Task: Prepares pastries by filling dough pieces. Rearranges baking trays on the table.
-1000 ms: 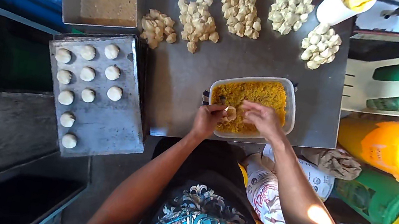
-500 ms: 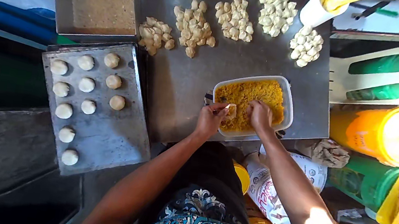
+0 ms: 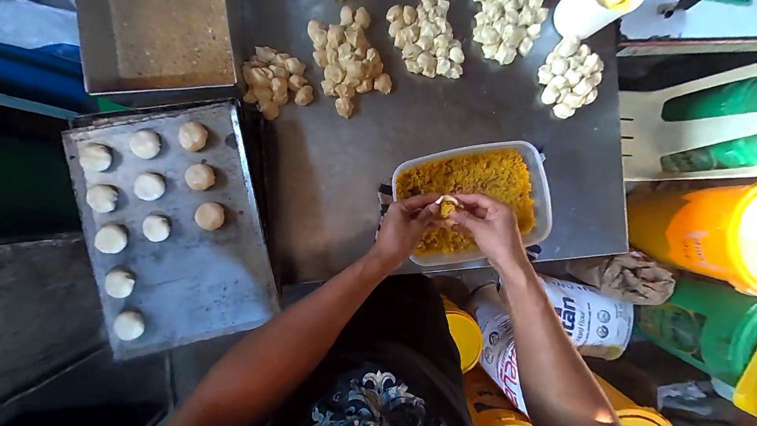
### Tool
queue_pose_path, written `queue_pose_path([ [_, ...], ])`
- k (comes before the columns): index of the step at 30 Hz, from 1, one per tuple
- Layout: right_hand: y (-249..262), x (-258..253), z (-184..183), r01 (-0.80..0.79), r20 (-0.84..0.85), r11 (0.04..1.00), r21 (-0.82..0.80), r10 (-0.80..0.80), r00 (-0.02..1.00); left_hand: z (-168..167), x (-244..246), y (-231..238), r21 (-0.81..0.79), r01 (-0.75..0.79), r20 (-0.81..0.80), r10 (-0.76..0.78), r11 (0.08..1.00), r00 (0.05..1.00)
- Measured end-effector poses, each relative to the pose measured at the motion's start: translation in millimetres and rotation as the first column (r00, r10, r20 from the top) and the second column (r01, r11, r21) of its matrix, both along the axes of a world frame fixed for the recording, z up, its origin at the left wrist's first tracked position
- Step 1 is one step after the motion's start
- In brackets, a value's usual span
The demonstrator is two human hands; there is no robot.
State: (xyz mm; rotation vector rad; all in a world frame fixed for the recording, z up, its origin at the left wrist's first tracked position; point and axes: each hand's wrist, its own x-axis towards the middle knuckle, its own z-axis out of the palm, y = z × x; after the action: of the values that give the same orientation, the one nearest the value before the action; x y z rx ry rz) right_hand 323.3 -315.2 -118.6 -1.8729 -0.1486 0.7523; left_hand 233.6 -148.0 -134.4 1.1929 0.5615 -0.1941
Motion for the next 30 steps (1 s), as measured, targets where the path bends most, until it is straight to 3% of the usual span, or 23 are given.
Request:
queue_pose_path([
  [5,-8,-3,-7,0.096,-0.003,0.995,0.011,-0.096,0.995,-6,6,-11,0.141,0.039,-0.003,-0.039,0.989,0.999],
  [8,-13,-2,3,0.017,-0.017,0.999,0.04,-0.017,1.0,-4,8,-15,0.21,-0.01,0.0,0.01,0.978,1.0],
  [11,-13,-4,9,-0.061,0.208,0.997,-0.036,0.067,0.976,4,12,-16,0.258,-0.031,0.001,0.032,0.966,0.999],
  [13,-10,-8,2,0.009,0.369,0.997,-0.073,0.018,0.929,8,15,-21,0.28,0.004,-0.028,0.005,0.96,1.0],
  [15,-8,-9,-10,0.094,0.415,0.993,-0.066,-0.059,0.908,11,18,-25,0.248,0.05,-0.074,-0.032,0.967,0.997],
  [18,-10,-8,-11,0.1,0.306,0.993,-0.058,-0.077,0.949,10,16,-26,0.238,0.054,-0.102,-0.03,0.97,0.994],
  [20,-11,-11,1,-0.018,0.255,0.998,-0.061,0.033,0.966,10,10,-21,0.24,0.012,-0.082,0.008,0.971,0.997],
  [22,-5,-17,10,-0.09,0.303,0.991,-0.098,0.116,0.946,14,2,-12,0.236,-0.03,-0.063,0.046,0.971,0.997],
  [25,17,-33,7,-0.037,0.363,0.994,-0.099,0.071,0.929,25,-21,2,0.286,-0.001,-0.068,0.021,0.958,0.997],
  [28,41,-47,11,-0.206,0.243,0.977,-0.048,0.211,0.947,34,-55,27,0.373,0.046,-0.093,-0.012,0.927,0.996],
  [30,59,-61,11,-0.317,0.138,0.948,0.04,0.309,0.941,33,-80,50,0.337,0.002,-0.063,0.02,0.941,0.998],
])
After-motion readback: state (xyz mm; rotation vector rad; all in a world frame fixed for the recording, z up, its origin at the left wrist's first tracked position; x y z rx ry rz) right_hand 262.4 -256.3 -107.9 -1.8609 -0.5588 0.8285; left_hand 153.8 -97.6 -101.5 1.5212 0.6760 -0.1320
